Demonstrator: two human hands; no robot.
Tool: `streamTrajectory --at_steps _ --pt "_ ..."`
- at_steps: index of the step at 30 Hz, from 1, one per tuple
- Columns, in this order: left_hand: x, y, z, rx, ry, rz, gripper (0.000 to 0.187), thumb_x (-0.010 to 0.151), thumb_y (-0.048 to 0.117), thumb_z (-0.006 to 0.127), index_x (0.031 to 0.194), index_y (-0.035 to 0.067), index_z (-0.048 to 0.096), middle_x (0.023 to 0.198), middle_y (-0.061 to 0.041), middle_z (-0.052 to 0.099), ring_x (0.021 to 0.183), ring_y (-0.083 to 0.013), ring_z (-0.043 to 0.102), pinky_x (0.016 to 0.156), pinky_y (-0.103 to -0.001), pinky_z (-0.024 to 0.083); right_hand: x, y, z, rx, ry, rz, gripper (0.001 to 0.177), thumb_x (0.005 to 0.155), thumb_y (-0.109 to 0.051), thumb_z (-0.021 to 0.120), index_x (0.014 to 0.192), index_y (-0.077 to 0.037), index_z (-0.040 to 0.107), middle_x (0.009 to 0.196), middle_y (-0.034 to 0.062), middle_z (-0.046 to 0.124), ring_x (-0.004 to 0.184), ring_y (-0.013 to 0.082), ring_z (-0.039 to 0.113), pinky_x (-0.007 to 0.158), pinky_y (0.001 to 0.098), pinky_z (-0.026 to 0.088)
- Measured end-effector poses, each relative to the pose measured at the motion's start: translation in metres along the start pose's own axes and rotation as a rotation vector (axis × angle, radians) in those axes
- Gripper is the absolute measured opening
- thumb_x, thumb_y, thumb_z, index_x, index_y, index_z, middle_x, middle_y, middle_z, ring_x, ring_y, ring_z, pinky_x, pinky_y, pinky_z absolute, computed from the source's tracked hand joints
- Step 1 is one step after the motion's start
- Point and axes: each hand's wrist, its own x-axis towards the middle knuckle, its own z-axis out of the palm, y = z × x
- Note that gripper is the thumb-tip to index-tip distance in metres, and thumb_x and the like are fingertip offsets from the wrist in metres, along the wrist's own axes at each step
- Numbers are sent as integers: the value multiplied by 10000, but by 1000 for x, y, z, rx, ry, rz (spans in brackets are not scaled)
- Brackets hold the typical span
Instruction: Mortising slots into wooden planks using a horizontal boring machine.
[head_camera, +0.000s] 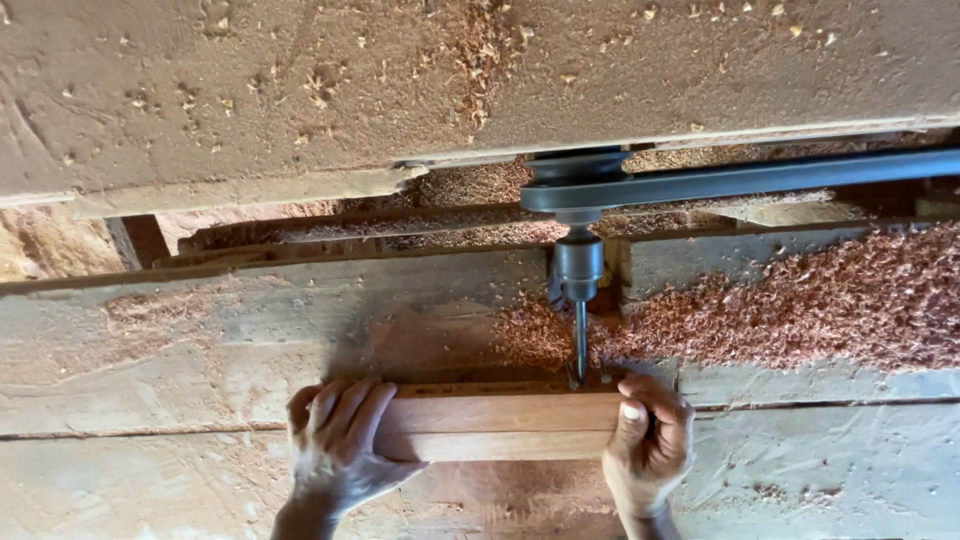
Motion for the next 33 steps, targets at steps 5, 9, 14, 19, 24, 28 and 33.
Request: streamTrajectory --at_steps 5,9,14,19,24,28,33 --pt "2 -3 -1 -52 9 -1 946 489 847 869 1102 145 708 1067 -12 726 1042 -210 603 1035 -514 370 -3 1 2 -35 37 32 109 1088 -207 545 1093 -100 566 1063 40 699 857 104 702 749 197 641" --pt "15 1 -12 -40 23 11 851 565 814 844 1071 141 721 1020 14 729 999 -171 632 986 -452 380 -1 -1 4 18 49 34 108 1109 -172 515 1093 -84 574 1052 55 709 895 144 726 841 246 672" --pt "16 1 -10 -67 42 13 818 615 835 782 1047 143 732 994 18 728 970 -160 620 985 -443 348 0 -2 5 -25 88 32 154 1113 -206 510 1057 -84 587 1000 53 718 824 122 714 753 225 654" --pt "16 -2 -9 -52 21 -1 803 600 808 805 1066 160 726 1021 20 714 987 -159 592 982 -457 345 0 1 6 -41 124 42 176 1114 -214 515 1018 -96 604 955 31 716 803 111 707 719 214 634" --pt "23 0 -19 -53 -3 41 796 634 781 769 1098 138 711 1044 12 696 989 -173 595 970 -451 343 3 -4 7 -79 131 72 190 1102 -264 534 1020 -124 635 963 17 742 553 5 554 452 140 438" --pt "18 -1 -15 -54 -7 24 856 559 816 820 1072 137 732 1048 -13 703 1005 -191 602 991 -489 338 1 -4 7 -68 136 80 193 1104 -261 534 1024 -121 639 965 13 750 515 -7 512 426 137 396" --pt "11 -5 -7 -49 -10 23 884 634 908 678 1064 137 727 1004 -6 686 981 -192 585 985 -500 344 3 -4 8 -53 129 64 202 1101 -265 536 1025 -99 622 959 35 740 682 49 675 560 146 573"
